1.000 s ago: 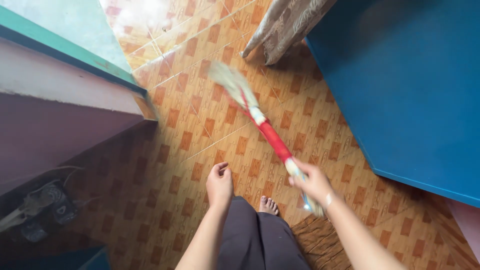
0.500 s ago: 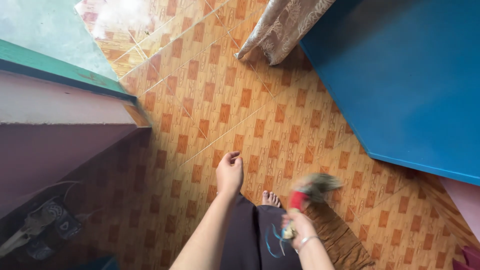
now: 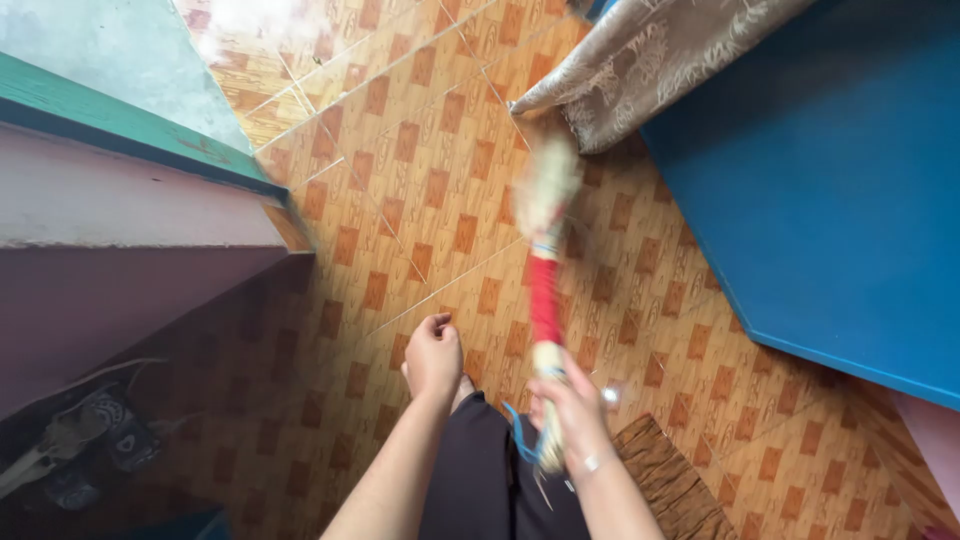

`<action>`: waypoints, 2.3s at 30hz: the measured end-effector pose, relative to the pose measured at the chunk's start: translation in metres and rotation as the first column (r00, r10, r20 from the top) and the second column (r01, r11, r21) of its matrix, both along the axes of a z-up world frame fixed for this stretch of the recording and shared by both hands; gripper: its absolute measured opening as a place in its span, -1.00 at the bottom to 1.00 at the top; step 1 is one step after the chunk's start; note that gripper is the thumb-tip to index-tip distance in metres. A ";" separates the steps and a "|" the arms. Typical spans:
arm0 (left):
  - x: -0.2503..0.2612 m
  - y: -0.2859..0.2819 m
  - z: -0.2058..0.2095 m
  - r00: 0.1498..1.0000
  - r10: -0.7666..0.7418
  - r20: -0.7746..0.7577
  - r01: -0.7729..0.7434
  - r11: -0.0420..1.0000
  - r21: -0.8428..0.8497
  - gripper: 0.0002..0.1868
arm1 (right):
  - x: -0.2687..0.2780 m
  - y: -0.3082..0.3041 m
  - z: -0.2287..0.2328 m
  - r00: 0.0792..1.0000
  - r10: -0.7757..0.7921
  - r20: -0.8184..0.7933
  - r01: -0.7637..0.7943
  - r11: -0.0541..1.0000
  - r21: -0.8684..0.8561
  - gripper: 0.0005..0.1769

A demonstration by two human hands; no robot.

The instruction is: The person sweeps a tiled floor with a broom, moving a cloth and rugs aside by hand to reach the surface underneath. They then move outside to sweep the concrete ground near a motorcycle.

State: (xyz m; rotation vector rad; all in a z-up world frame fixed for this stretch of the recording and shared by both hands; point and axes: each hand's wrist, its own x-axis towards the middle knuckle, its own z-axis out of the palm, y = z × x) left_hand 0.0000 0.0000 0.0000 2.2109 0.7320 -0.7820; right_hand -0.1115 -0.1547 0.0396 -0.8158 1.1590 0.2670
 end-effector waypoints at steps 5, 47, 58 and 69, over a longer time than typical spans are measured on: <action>0.012 -0.014 0.006 1.000 0.010 -0.017 -0.010 0.999 -0.045 -0.61 | -0.067 -0.075 -0.037 0.971 -0.097 -0.218 0.036 0.963 -0.267 -0.32; 0.125 -0.009 0.002 0.949 0.306 0.075 -0.294 0.945 -0.146 -0.61 | 0.219 -0.128 -0.078 0.916 0.360 -0.176 -0.397 0.876 -0.275 -0.17; 0.155 0.034 -0.025 0.969 0.247 0.013 -0.245 0.966 -0.081 -0.62 | 0.302 -0.043 -0.150 0.733 0.650 -0.200 -0.680 0.705 -0.200 0.02; 0.177 0.071 -0.021 0.952 0.304 0.035 -0.299 0.949 -0.104 -0.62 | 0.184 0.074 -0.072 0.956 0.133 -0.260 -0.156 0.985 -0.070 -0.56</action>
